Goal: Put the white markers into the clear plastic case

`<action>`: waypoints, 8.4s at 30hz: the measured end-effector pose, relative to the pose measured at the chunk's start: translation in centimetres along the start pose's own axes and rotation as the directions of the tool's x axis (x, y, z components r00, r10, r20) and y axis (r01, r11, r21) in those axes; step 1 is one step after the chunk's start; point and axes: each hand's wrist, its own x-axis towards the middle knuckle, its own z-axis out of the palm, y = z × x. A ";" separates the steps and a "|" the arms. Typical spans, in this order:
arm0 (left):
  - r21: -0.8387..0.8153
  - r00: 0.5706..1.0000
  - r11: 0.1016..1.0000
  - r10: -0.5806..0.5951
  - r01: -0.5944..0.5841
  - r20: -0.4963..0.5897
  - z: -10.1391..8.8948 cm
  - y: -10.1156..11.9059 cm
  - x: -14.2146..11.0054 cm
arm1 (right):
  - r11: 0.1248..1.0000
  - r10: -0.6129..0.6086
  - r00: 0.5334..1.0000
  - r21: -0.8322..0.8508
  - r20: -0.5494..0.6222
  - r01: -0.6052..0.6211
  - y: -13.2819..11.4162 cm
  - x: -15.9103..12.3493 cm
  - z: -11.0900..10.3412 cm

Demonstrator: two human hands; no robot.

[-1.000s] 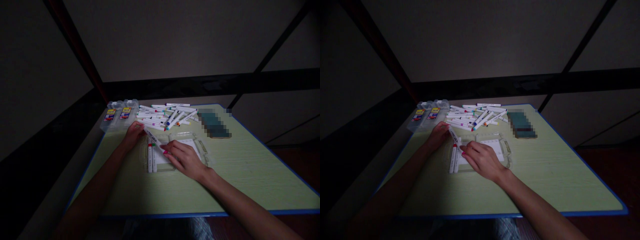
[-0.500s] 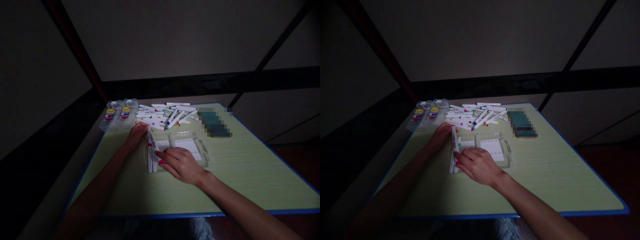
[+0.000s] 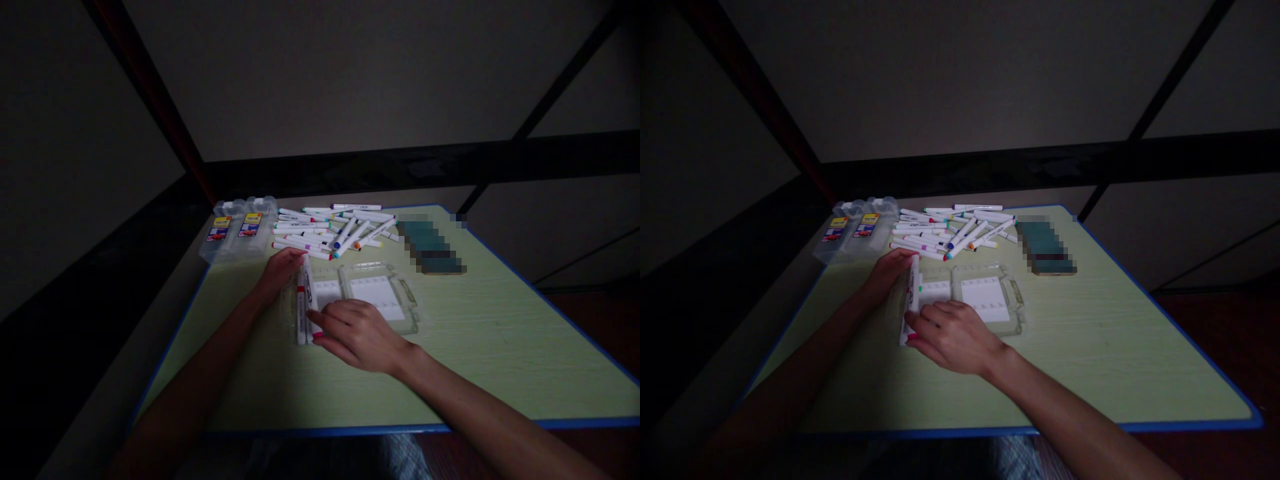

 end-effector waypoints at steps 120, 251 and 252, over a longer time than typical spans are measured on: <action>0.322 1.000 0.947 0.009 -0.017 0.025 0.6 -1.4 -0.4 | 0.994 0.073 0.940 0.051 0.333 -0.095 -0.2 0.2 0.7; -0.071 0.981 0.993 -0.102 0.092 -0.163 -0.3 -0.4 0.1 | 0.441 0.863 0.478 -0.216 -0.166 -0.871 11.5 -4.6 -1.3; -0.068 0.982 0.994 -0.099 0.089 -0.160 -0.4 -0.5 0.1 | 0.452 0.859 0.486 -0.208 -0.160 -0.867 11.5 -4.7 -1.3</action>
